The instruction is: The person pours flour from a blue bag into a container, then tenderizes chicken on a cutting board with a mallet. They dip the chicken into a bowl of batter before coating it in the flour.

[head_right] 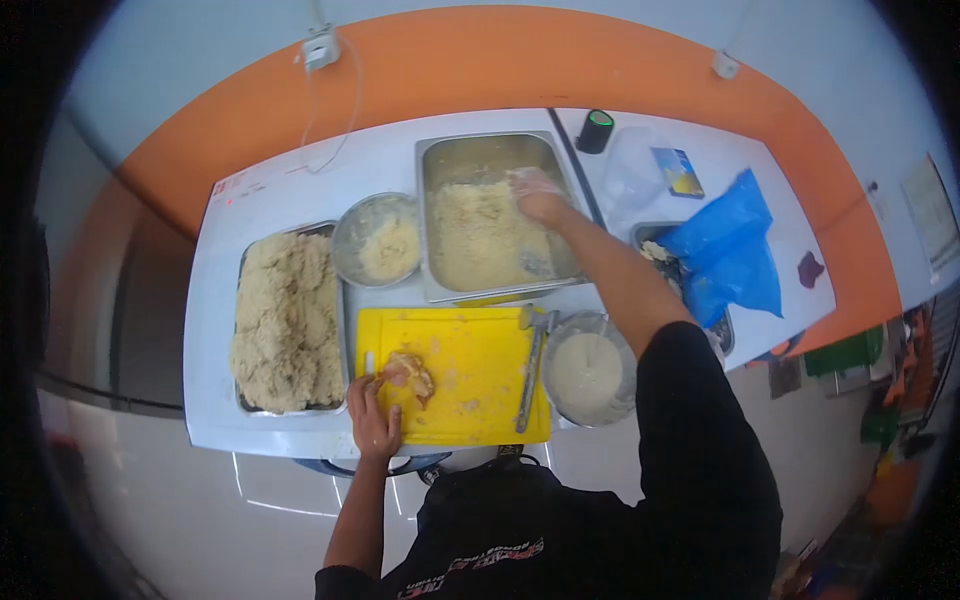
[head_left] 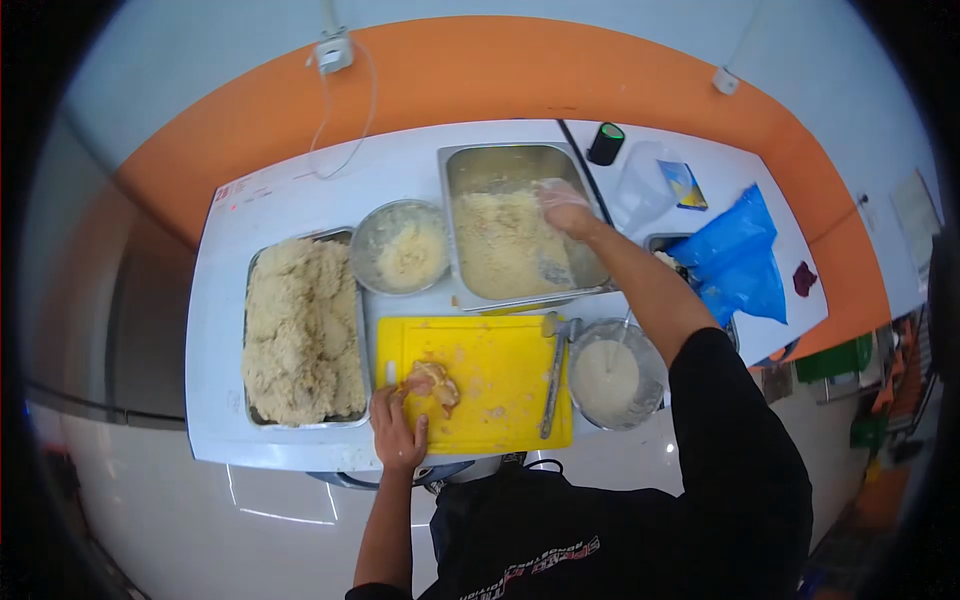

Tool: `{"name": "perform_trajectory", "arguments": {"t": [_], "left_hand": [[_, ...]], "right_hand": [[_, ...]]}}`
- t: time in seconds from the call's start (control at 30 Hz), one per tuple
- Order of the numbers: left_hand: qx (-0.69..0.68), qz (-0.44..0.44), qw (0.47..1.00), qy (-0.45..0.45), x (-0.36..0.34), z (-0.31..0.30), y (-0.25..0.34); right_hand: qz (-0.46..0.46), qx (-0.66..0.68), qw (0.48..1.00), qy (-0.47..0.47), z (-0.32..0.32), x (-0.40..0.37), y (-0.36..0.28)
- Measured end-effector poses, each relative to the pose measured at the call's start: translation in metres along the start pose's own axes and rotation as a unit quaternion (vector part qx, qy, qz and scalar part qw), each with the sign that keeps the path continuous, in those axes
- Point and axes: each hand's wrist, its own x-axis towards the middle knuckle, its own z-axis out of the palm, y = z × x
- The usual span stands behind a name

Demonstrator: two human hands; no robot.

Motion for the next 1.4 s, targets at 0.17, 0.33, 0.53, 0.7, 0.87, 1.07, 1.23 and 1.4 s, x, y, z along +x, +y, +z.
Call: {"name": "perform_trajectory", "arguments": {"t": [0.17,0.33,0.53,0.7,0.87,1.07,1.23,1.4], "left_hand": [[0.013,0.003,1.000,0.009,0.003,0.003,0.004],[0.021,0.002,1.000,0.009,0.002,0.004,0.005],[0.026,-0.001,1.000,0.005,0.005,0.007,0.000],[0.020,-0.022,1.000,0.000,0.002,-0.002,0.003],[0.025,-0.030,0.999,0.011,-0.001,-0.011,0.003],[-0.008,-0.010,1.000,0.005,-0.005,-0.021,0.004],[-0.058,0.011,0.996,0.064,-0.036,-0.052,0.018],[-0.048,-0.082,0.989,0.113,-0.132,-0.083,0.003]], "right_hand": [[0.190,0.133,0.968,-0.093,-0.017,0.001,-0.051],[0.280,0.150,0.937,-0.142,-0.005,0.009,-0.054],[0.015,-0.047,0.980,-0.190,0.028,0.011,-0.097],[-0.078,-0.067,0.949,-0.298,0.084,0.025,-0.059],[0.358,0.644,0.665,-0.122,-0.050,0.003,-0.077],[0.276,0.899,0.335,0.054,-0.135,-0.010,-0.113],[0.276,0.897,0.332,0.094,-0.111,-0.015,-0.088],[0.314,0.839,0.441,0.055,-0.104,-0.004,-0.088]]}}
